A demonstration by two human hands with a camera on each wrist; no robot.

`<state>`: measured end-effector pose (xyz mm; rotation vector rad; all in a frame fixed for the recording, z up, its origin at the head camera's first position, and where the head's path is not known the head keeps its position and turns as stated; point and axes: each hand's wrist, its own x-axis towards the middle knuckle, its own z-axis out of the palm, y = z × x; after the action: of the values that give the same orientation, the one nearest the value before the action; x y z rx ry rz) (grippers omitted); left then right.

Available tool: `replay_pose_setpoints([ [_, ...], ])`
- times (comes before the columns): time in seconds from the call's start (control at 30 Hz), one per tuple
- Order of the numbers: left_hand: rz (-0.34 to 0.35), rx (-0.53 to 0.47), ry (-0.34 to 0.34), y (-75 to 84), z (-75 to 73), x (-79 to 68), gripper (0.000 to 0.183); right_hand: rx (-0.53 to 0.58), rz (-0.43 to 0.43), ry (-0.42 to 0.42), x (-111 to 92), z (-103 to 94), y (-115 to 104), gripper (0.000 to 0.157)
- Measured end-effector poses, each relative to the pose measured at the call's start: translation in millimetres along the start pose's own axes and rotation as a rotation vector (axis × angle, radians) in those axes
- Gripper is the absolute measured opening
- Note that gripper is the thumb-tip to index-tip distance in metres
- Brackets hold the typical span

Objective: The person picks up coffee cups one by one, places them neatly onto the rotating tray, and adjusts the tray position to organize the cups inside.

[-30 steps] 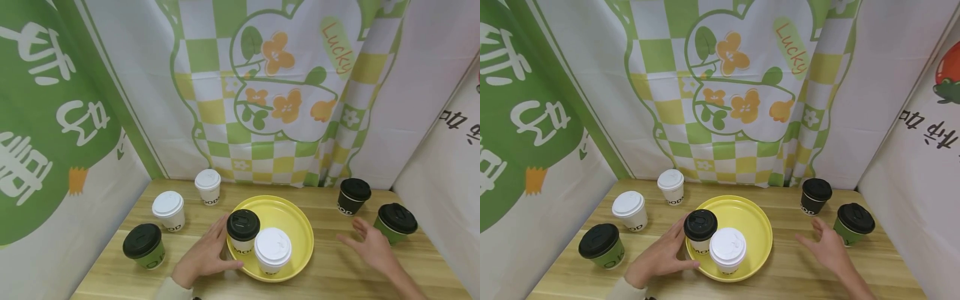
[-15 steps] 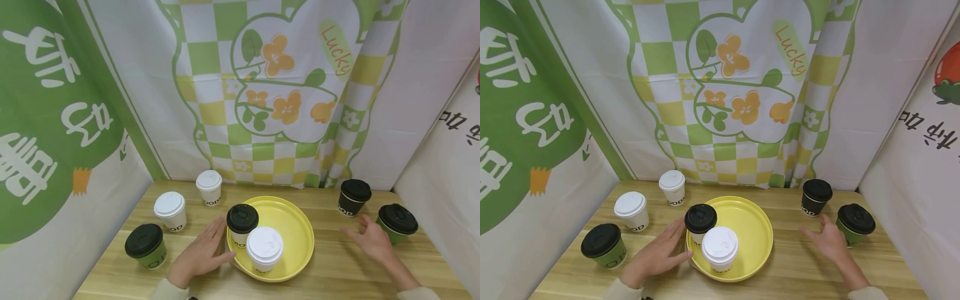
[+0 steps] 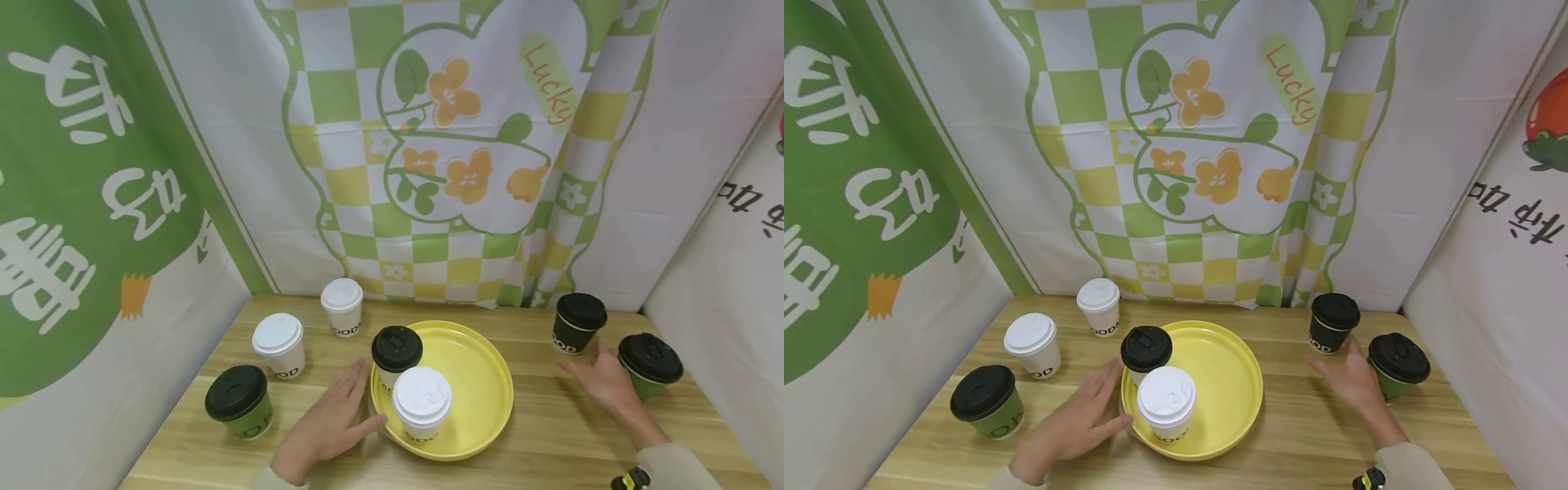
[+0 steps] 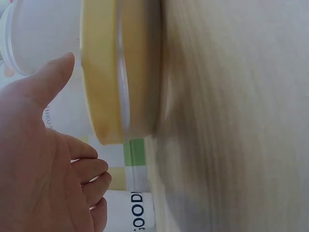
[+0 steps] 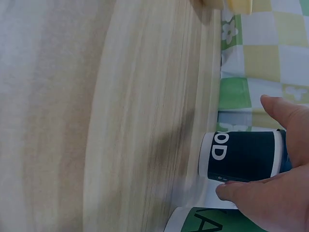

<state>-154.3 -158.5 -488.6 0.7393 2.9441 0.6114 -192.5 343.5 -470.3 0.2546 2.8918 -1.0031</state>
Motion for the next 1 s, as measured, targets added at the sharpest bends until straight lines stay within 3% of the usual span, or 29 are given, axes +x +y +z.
replay_pose_setpoints([
  [0.23,0.007,-0.026,-0.013,-0.3,4.7,1.1,0.095,0.046,0.019,0.043,8.1,-0.1,0.8,0.122],
  [0.7,0.012,-0.013,-0.026,-2.9,-1.3,4.9,0.078,0.124,0.059,0.068,24.2,8.1,1.9,0.119],
  [0.8,0.026,0.000,-0.005,-2.2,-2.8,5.7,0.071,0.137,0.038,0.078,25.6,9.8,2.0,0.111],
  [1.0,0.068,0.013,0.014,3.2,-5.4,5.9,0.069,0.155,-0.051,0.151,27.5,14.1,3.6,0.079],
])
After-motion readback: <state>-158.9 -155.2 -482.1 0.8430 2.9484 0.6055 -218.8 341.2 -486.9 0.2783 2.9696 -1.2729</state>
